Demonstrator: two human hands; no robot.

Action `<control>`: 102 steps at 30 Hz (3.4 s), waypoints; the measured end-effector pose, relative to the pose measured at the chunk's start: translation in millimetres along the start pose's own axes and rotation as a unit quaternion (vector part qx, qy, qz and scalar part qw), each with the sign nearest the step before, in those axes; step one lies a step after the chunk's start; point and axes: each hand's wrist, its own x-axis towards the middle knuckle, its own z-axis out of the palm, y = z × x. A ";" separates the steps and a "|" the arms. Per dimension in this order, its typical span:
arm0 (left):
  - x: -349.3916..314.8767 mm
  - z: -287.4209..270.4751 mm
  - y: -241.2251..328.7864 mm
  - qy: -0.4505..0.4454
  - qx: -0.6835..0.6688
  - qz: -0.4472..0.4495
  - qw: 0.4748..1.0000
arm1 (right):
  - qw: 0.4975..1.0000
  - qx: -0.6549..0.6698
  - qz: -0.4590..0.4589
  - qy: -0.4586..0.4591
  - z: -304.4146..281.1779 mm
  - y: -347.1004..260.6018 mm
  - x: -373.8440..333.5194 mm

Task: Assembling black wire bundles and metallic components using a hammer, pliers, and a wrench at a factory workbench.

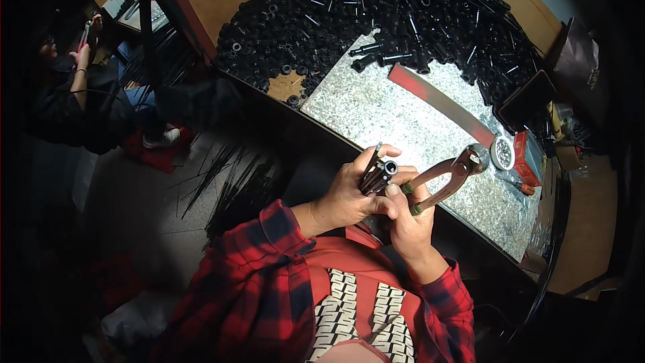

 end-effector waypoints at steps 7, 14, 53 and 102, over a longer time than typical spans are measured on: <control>-0.3 2.2 2.6 0.027 0.021 0.021 0.999 | 1.000 0.021 -0.002 0.001 0.7 0.2 -0.9; 1.0 3.3 4.4 0.034 0.004 0.019 0.999 | 0.998 0.064 0.021 0.008 2.6 -1.5 2.0; 5.0 -54.2 -2.0 -0.081 -0.202 -0.064 0.974 | 0.841 -0.507 -0.079 -0.174 -51.2 -46.6 -3.6; 5.4 -25.3 14.5 -0.105 -0.032 -0.135 0.985 | 0.708 -0.673 -0.133 -0.168 -55.9 -75.4 -30.5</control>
